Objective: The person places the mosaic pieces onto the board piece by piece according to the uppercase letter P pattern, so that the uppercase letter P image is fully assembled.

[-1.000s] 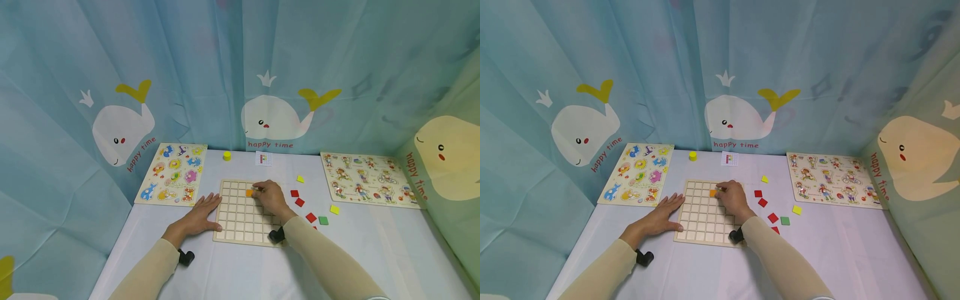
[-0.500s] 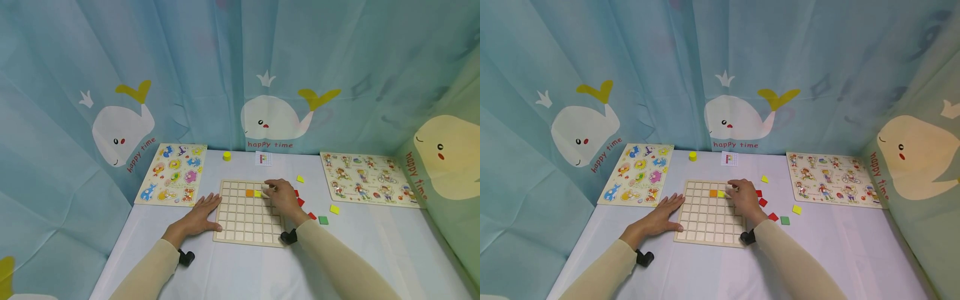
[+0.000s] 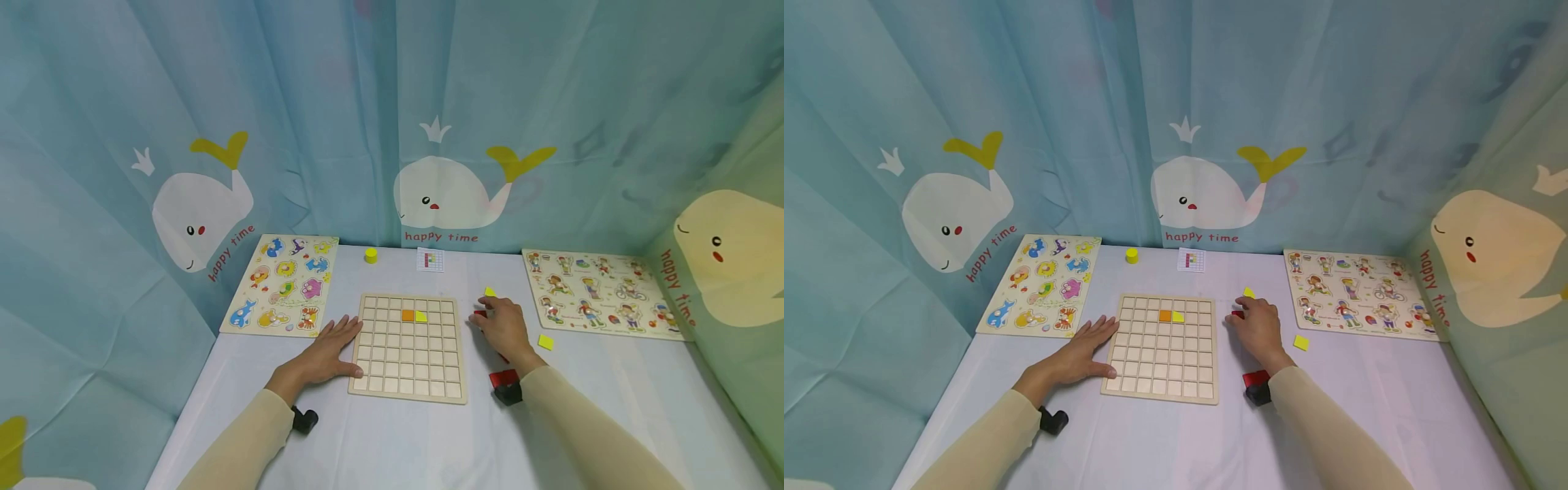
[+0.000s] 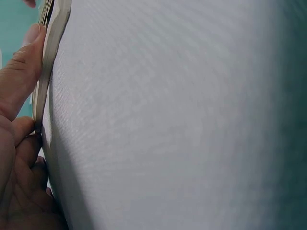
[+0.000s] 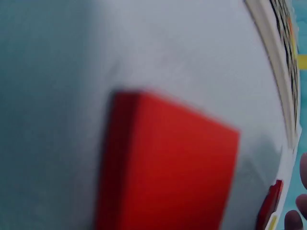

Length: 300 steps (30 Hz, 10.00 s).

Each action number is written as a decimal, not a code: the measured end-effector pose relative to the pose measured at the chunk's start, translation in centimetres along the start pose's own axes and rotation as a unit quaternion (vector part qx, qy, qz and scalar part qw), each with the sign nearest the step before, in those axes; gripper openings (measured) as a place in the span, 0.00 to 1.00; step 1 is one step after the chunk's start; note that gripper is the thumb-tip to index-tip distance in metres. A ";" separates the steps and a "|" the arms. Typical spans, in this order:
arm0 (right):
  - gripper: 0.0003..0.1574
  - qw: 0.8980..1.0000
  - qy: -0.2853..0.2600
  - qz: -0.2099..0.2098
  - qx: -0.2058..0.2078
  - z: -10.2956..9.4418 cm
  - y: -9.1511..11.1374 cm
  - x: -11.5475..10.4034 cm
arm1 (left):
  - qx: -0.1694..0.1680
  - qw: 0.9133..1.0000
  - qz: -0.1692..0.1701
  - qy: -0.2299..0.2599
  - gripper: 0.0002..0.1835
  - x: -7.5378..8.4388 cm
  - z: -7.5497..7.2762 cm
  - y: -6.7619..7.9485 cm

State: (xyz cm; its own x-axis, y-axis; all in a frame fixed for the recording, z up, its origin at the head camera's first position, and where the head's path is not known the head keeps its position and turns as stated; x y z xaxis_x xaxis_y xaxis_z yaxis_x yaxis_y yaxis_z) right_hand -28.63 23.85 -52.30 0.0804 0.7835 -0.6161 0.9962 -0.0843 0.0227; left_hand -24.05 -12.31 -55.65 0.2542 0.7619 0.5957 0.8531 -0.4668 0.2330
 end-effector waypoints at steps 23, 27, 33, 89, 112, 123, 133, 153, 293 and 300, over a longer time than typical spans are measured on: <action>0.29 0.997 -0.023 0.047 -0.060 0.9 -0.2 1.5 | 0.000 1.000 0.008 -0.003 0.58 -0.1 0.0 0.0; 0.25 0.997 -0.019 0.043 -0.060 1.0 -0.4 1.6 | 0.002 1.000 0.008 -0.002 0.58 -0.1 0.0 0.0; 0.22 0.998 -0.015 0.034 -0.053 1.1 -0.5 1.8 | 0.003 1.000 0.011 -0.001 0.58 0.0 0.0 0.0; 0.19 0.988 -0.122 -0.091 -0.031 4.4 -0.6 -9.2 | 0.001 1.000 0.010 -0.006 0.58 0.0 -0.1 0.0; 0.18 0.988 -0.095 -0.101 -0.067 8.7 -0.7 -11.6 | 0.001 1.000 0.010 -0.007 0.58 0.0 0.0 0.0; 0.18 0.990 -0.042 -0.119 -0.059 9.5 -0.7 -11.9 | -0.001 1.000 0.007 0.000 0.58 0.0 -0.1 0.0; 0.17 0.990 -0.037 -0.125 -0.061 9.6 -0.5 -12.1 | 0.000 1.000 0.015 0.006 0.58 0.0 -0.1 0.0; 0.17 0.990 -0.016 -0.119 -0.070 10.0 -0.7 -11.8 | 0.000 1.000 0.011 0.004 0.57 0.0 -0.1 0.1; 0.20 0.992 -0.108 -0.056 0.005 1.3 1.8 -4.3 | 0.006 1.000 0.006 0.003 0.57 -0.1 0.1 -0.1; 0.20 0.989 -0.131 -0.065 -0.015 3.3 2.0 -6.6 | 0.008 1.000 0.006 0.004 0.57 -0.1 0.0 -0.1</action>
State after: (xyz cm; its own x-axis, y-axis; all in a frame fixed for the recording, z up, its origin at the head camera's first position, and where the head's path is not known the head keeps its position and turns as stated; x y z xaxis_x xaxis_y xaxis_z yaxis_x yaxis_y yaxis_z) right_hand -27.27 16.54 -50.78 -0.0558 0.6003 -0.7978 0.9984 0.0272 -0.0493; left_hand -24.14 -12.35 -55.73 0.2604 0.7523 0.6052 0.8572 -0.4686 0.2137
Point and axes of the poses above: each hand's wrist, its own y-axis away from the middle knuckle, its own z-axis out of the palm, x = y × z, the point moved 8 cm from there along -y, towards the middle knuckle, and after that the axes turned 1 degree about -y, right-handed, at the moved point
